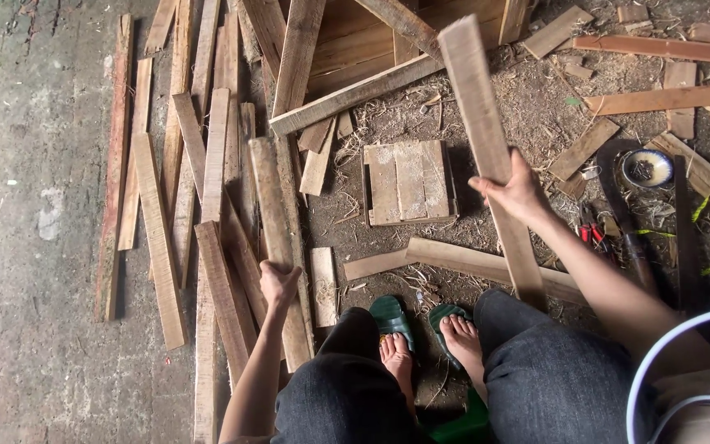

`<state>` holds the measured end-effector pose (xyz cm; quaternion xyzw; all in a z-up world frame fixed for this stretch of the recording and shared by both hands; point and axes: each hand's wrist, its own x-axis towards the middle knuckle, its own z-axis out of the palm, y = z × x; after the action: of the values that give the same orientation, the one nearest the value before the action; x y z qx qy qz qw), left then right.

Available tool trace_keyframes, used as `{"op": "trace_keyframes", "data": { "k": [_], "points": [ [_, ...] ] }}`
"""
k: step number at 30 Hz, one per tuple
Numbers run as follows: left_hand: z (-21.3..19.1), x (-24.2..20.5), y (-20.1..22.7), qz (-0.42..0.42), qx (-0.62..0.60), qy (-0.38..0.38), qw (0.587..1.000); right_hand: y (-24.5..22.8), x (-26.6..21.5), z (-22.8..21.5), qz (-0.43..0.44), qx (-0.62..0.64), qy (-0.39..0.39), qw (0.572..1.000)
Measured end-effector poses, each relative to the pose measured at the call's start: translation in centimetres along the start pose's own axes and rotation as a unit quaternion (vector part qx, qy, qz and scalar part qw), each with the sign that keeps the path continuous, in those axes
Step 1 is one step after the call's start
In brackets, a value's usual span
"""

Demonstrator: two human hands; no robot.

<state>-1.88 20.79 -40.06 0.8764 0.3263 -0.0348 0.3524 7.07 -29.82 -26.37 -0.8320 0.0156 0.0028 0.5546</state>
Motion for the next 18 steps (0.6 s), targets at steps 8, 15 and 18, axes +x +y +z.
{"op": "trace_keyframes", "data": {
  "k": [8, 15, 18],
  "points": [
    [-2.5, 0.1, -4.8, -0.027, 0.033, 0.030, 0.999, 8.2, -2.4, 2.5, 0.127, -0.131, -0.077, 0.980],
    [-1.5, 1.1, -9.3, -0.059, 0.073, 0.015, 0.996, 18.6, -3.7, 4.4, 0.166, -0.156, -0.053, 0.972],
    [-1.1, 0.2, -8.8, -0.065, 0.057, 0.005, 0.996, 19.1, -4.5, 5.0, 0.178, -0.137, -0.047, 0.973]
  ]
}}
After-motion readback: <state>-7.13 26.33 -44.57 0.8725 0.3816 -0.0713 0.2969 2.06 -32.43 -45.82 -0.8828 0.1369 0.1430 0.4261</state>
